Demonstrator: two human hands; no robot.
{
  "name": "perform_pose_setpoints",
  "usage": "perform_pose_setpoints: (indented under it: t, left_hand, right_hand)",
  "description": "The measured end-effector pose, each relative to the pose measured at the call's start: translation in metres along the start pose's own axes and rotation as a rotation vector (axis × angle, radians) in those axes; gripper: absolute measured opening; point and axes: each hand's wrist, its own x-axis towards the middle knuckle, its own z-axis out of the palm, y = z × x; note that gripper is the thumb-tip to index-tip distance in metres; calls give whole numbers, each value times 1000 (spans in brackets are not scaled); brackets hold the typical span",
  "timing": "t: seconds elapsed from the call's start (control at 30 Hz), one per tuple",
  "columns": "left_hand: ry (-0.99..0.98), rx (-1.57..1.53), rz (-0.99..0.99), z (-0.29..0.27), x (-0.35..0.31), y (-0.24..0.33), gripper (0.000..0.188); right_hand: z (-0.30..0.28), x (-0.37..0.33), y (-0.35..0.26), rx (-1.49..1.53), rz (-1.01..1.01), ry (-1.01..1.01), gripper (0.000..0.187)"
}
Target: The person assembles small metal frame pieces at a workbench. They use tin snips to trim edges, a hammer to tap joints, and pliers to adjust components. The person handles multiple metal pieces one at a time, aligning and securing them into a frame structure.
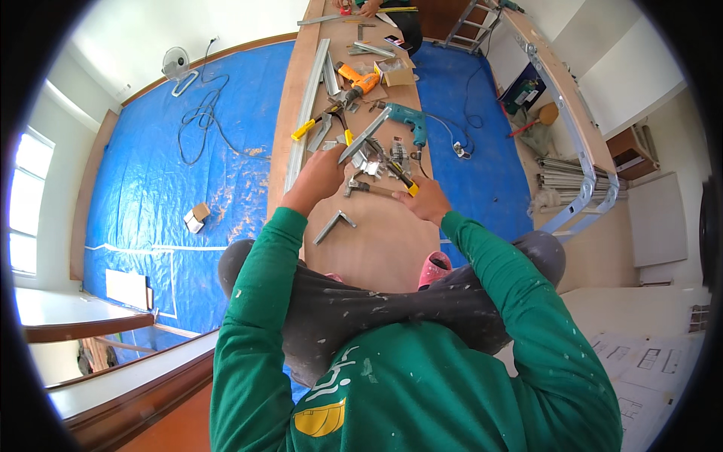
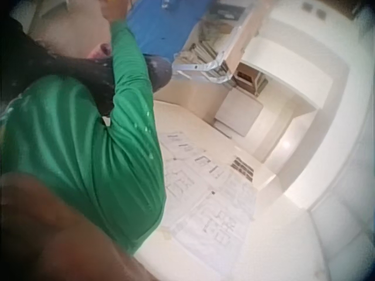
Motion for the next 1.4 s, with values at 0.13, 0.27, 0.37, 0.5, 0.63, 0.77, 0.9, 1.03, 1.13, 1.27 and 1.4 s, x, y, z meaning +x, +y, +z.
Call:
perform_pose_setpoints:
  t: [0.13,0.27,0.37,0.5,0.63,0.77,0.9,1.03,1.13,1.27,1.4]
  left_hand:
    - [87,61,11,10,-3,-18,32]
    - [111,84,-47,7,-5,-16,36]
    - [131,85,-77,-2,-3,-10,37]
    - [111,26,-109,-13,1,-5,36]
    - [125,67,-11,-15,-2,11,35]
    - [86,26,-57,-16,3,18,31]
    - [97,88,-51,-5,5,18,31]
    - [94,62,-75,4,3,11,34]
    - [171,43,-64,2,0,13,36]
    - [624,354,265,5,-13,67,46]
    - [-96,-439,-438,48,-21,84,68]
  right_hand:
    - [3,9,-10,-53,61,-93,52]
    - [-2,11,-21,-106,100,-100,49]
    - [-12,13,-28,-120,54,-88,49]
    - [-20,20,-27,-69,9,-97,48]
    - [-19,14,-11,-54,-54,-10,51]
    - [-25,9,-18,-25,29,-29,57]
    - [-28,7,-17,-5,97,-55,60]
    - [-16,7,-12,-89,111,-42,61]
    - [-12,13,-14,-77,94,-60,57]
    - [-12,22,-1,-18,162,-33,54]
    - [-4,24,-1,9,166,6,49]
